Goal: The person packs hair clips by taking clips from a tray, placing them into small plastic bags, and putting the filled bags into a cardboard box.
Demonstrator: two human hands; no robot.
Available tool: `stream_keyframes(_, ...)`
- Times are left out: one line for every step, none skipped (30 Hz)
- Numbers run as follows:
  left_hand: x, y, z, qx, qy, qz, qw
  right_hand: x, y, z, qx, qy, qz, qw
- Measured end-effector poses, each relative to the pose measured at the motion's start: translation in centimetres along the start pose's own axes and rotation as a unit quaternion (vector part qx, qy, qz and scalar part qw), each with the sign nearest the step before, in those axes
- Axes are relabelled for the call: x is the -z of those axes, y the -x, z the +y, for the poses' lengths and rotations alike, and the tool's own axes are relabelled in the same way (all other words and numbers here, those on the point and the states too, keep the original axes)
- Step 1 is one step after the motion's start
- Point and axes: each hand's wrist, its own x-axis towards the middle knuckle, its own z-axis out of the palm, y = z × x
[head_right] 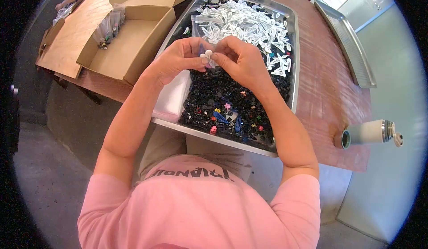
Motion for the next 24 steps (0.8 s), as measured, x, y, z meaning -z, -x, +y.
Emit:
stream_keyframes(0.1,-0.1,-0.2,-0.002,-0.009,-0.005,1.000,0.0,0.0,0.1,0.006,0.007,-0.001,1.000)
stream_keyframes(0.3,-0.1,-0.3,-0.005,-0.018,-0.011,1.000,0.0,0.0,0.2,0.011,0.015,-0.002,1.000)
stream_keyframes(0.3,-0.1,-0.2,-0.005,-0.018,-0.011,1.000,-0.1,0.0,0.2,0.011,0.015,-0.002,1.000)
stream_keyframes(0.4,-0.1,0.0,-0.001,-0.037,-0.024,0.999,-0.1,0.0,0.1,0.017,0.012,0.005,1.000)
stream_keyframes(0.4,-0.1,0.1,0.002,-0.057,-0.038,0.998,-0.1,0.0,0.1,0.023,0.009,0.013,1.000)
stream_keyframes(0.3,-0.1,0.0,0.002,-0.057,-0.039,0.998,-0.2,0.1,0.1,0.023,0.010,0.013,1.000)
stream_keyframes(0.1,-0.1,0.0,0.004,-0.056,-0.035,0.998,-0.2,0.1,0.1,0.027,-0.001,0.026,0.999)
stream_keyframes(0.0,-0.1,-0.1,0.005,-0.054,-0.031,0.998,-0.2,0.1,0.0,0.032,-0.012,0.039,0.999)
stream_keyframes(-0.5,0.0,0.2,0.005,-0.054,-0.031,0.998,-0.1,0.0,0.0,0.032,-0.012,0.039,0.999)
stream_keyframes(-1.0,0.2,0.6,0.007,-0.028,-0.019,0.999,0.1,0.0,-0.1,0.030,-0.001,0.047,0.998)
stream_keyframes(-1.3,0.3,0.8,0.008,-0.003,-0.007,1.000,0.2,0.0,-0.1,0.029,0.010,0.055,0.998)
stream_keyframes(-1.2,0.3,0.8,0.008,-0.003,-0.007,1.000,0.1,0.0,-0.1,0.029,0.010,0.055,0.998)
stream_keyframes(-1.0,0.2,0.7,0.007,-0.006,0.007,1.000,0.1,0.0,-0.1,0.029,0.007,0.065,0.997)
stream_keyframes(-0.8,0.2,0.5,0.006,-0.010,0.021,1.000,0.0,0.0,-0.1,0.029,0.005,0.076,0.997)
stream_keyframes(-0.5,0.0,0.3,0.006,-0.010,0.021,1.000,0.1,0.0,0.0,0.030,0.005,0.076,0.997)
stream_keyframes(-0.2,-0.1,0.0,-0.009,-0.019,0.009,1.000,0.1,0.0,0.0,0.028,0.003,0.069,0.997)
stream_keyframes(0.0,-0.2,-0.2,-0.024,-0.029,-0.004,0.999,0.1,-0.1,0.0,0.026,0.001,0.063,0.998)
stream_keyframes(0.0,-0.2,-0.2,-0.024,-0.029,-0.004,0.999,0.1,-0.1,-0.1,0.026,0.001,0.063,0.998)
stream_keyframes(0.0,-0.2,-0.1,-0.025,-0.034,-0.001,0.999,0.0,0.0,-0.3,0.025,-0.005,0.061,0.998)
stream_keyframes(0.0,-0.1,0.0,-0.027,-0.040,0.002,0.999,0.0,0.0,-0.4,0.024,-0.012,0.059,0.998)
stream_keyframes(0.0,-0.1,0.0,-0.027,-0.040,0.002,0.999,0.0,0.0,-0.3,0.025,-0.012,0.059,0.998)
stream_keyframes(-0.2,-0.1,0.1,-0.019,-0.043,0.014,0.999,0.1,0.0,-0.1,0.028,-0.011,0.059,0.998)
stream_keyframes(-0.3,-0.1,0.1,-0.012,-0.046,0.026,0.999,0.1,0.0,0.0,0.031,-0.011,0.060,0.998)
stream_keyframes(-0.4,-0.1,0.2,-0.012,-0.047,0.026,0.999,0.1,0.0,0.0,0.031,-0.011,0.060,0.998)
